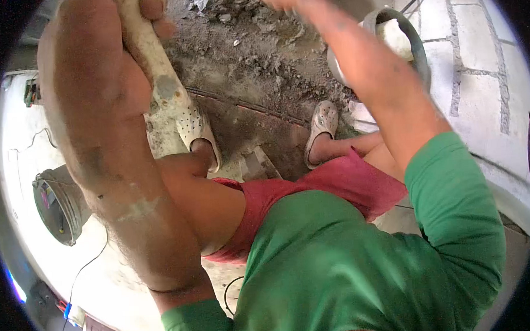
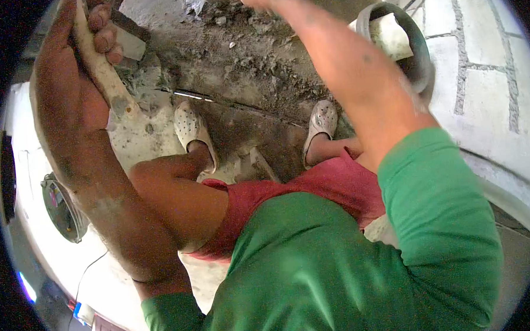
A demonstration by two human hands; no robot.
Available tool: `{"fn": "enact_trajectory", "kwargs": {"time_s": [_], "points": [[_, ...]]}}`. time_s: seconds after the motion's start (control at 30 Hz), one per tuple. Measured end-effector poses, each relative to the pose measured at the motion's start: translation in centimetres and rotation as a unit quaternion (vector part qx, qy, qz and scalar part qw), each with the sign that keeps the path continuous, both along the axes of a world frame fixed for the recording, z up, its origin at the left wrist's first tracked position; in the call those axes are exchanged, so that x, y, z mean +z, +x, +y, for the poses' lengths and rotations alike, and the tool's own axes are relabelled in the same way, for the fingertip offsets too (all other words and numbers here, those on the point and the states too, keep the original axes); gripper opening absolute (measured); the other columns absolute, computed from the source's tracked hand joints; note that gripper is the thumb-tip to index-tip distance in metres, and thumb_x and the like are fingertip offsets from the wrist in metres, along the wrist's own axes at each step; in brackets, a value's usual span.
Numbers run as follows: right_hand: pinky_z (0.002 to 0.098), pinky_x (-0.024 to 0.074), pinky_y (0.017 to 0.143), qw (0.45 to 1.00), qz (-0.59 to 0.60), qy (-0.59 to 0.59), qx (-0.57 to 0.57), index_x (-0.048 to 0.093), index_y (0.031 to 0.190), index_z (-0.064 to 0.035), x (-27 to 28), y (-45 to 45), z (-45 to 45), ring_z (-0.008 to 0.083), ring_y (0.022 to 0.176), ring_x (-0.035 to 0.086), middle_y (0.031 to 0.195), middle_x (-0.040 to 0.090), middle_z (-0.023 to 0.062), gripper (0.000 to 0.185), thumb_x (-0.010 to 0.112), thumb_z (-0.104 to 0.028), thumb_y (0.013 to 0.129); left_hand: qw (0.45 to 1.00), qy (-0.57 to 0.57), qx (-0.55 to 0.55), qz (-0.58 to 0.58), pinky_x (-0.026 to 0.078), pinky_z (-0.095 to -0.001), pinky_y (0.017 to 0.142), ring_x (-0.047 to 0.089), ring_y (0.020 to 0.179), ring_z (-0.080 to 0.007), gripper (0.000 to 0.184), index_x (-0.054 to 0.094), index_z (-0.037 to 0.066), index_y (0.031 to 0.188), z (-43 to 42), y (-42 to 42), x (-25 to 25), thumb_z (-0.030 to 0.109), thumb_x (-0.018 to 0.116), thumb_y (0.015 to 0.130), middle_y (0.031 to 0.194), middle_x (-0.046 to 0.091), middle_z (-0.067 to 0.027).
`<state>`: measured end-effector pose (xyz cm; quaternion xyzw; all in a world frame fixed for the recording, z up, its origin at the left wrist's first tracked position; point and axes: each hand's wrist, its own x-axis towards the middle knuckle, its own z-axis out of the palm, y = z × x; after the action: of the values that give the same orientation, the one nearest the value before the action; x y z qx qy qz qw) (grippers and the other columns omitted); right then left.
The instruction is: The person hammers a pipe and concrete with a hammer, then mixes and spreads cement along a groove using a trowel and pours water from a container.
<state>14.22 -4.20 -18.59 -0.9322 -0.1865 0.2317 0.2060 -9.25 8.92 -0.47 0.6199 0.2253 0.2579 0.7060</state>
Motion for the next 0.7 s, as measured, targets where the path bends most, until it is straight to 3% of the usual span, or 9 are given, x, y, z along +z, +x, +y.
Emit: {"fn": "enact_trajectory", "kwargs": {"time_s": [0.03, 0.07, 0.1, 0.23, 0.3, 0.43, 0.5, 0.57, 0.7], "points": [[0.0418, 0.0523, 0.063, 0.987, 0.148, 0.057, -0.014, 0.066, 0.089, -0.0074, 7.6, -0.4, 2.1, 0.0224, 0.075, 0.066, 0.077, 0.066, 0.0075, 0.01, 0.057, -0.011, 0.085, 1.0, -0.003, -0.002, -0.004, 0.04, -0.0216, 0.05, 0.048, 0.057, -0.0074, 0.035, 0.057, 0.001, 0.106, 0.3, 0.1, 0.0, 0.035, 0.054, 0.099, 0.072, 0.053, 0.0014], [0.0451, 0.0518, 0.064, 0.986, 0.12, 0.032, 0.111, 0.066, 0.095, -0.0073, 8.7, 0.5, 2.8, 0.0252, 0.075, 0.065, 0.08, 0.067, 0.0082, 0.014, 0.059, -0.016, 0.086, 0.999, -0.02, -0.023, -0.013, 0.04, -0.0216, 0.049, 0.048, 0.056, -0.0074, 0.035, 0.057, 0.001, 0.105, 1.0, 0.1, -0.2, 0.035, 0.054, 0.098, 0.072, 0.053, 0.0014], [0.0451, 0.0518, 0.064, 0.987, 0.116, 0.034, 0.11, 0.066, 0.095, -0.0073, 8.6, 0.4, 3.3, 0.0252, 0.075, 0.065, 0.08, 0.067, 0.0082, 0.014, 0.059, -0.016, 0.086, 0.99, -0.077, -0.115, -0.021, 0.039, -0.0214, 0.056, 0.047, 0.064, -0.0064, 0.038, 0.056, -0.002, 0.118, 3.2, 0.1, -1.2, 0.032, 0.052, 0.1, 0.081, 0.054, 0.0009], [0.0554, 0.0555, 0.072, 0.973, 0.191, 0.029, 0.125, 0.069, 0.103, -0.0012, 0.2, -2.2, 2.9, 0.0326, 0.087, 0.068, 0.096, 0.069, 0.0221, 0.048, 0.065, -0.045, 0.085, 0.994, -0.082, -0.078, -0.008, 0.039, -0.021, 0.057, 0.048, 0.065, -0.0061, 0.039, 0.057, -0.002, 0.117, 4.6, -0.6, -1.3, 0.033, 0.054, 0.1, 0.081, 0.055, 0.0011], [0.0336, 0.0511, 0.052, 0.962, 0.245, 0.104, 0.063, 0.07, 0.104, -0.0073, -8.1, -6.6, 0.9, 0.0189, 0.064, 0.061, 0.079, 0.064, 0.0116, 0.045, 0.07, -0.048, 0.084, 0.989, -0.085, -0.117, 0.002, 0.039, -0.0207, 0.057, 0.047, 0.066, -0.0056, 0.039, 0.057, -0.001, 0.119, 5.4, -0.6, -1.6, 0.033, 0.054, 0.099, 0.082, 0.055, 0.0017], [0.0491, 0.0477, 0.054, 0.913, 0.371, 0.152, -0.074, 0.065, 0.081, -0.0032, -23.1, -15.8, -1.7, 0.0276, 0.06, 0.06, 0.068, 0.063, 0.013, 0.037, 0.07, -0.04, 0.086, 0.983, -0.067, -0.168, 0.038, 0.038, -0.0199, 0.057, 0.047, 0.065, -0.0043, 0.04, 0.055, 0.0, 0.121, 4.9, -0.1, -2.1, 0.033, 0.054, 0.099, 0.082, 0.054, 0.0028], [0.0398, 0.0457, 0.05, 0.864, 0.47, 0.148, -0.103, 0.061, 0.081, -0.001, -24.3, -18.7, -4.0, 0.0182, 0.056, 0.056, 0.066, 0.057, 0.0082, 0.038, 0.065, -0.038, 0.091, 0.98, -0.056, -0.179, 0.067, 0.038, -0.0195, 0.056, 0.046, 0.064, -0.0037, 0.04, 0.055, 0.0, 0.122, 4.3, 0.4, -2.3, 0.033, 0.054, 0.099, 0.081, 0.053, 0.0032], [0.05, 0.0475, 0.052, 0.865, 0.435, 0.157, -0.192, 0.056, 0.067, -0.0053, -26.4, -21.2, -7.3, 0.0255, 0.051, 0.052, 0.064, 0.055, 0.0096, 0.039, 0.066, -0.037, 0.088, 0.982, -0.063, -0.169, 0.055, 0.038, -0.0194, 0.055, 0.046, 0.063, -0.0037, 0.041, 0.055, -0.001, 0.122, 3.6, 0.5, -2.6, 0.033, 0.055, 0.099, 0.08, 0.053, 0.0031], [0.0397, 0.0437, 0.047, 0.806, 0.455, 0.23, -0.301, 0.057, 0.077, -0.003, -23.7, -23.6, -15.4, 0.0186, 0.05, 0.051, 0.062, 0.052, 0.0055, 0.035, 0.062, -0.033, 0.094, 0.983, -0.067, -0.167, 0.024, 0.039, -0.0196, 0.055, 0.048, 0.064, -0.0041, 0.04, 0.056, -0.002, 0.118, 2.2, 1.2, -2.5, 0.033, 0.056, 0.099, 0.079, 0.055, 0.0021]]}}
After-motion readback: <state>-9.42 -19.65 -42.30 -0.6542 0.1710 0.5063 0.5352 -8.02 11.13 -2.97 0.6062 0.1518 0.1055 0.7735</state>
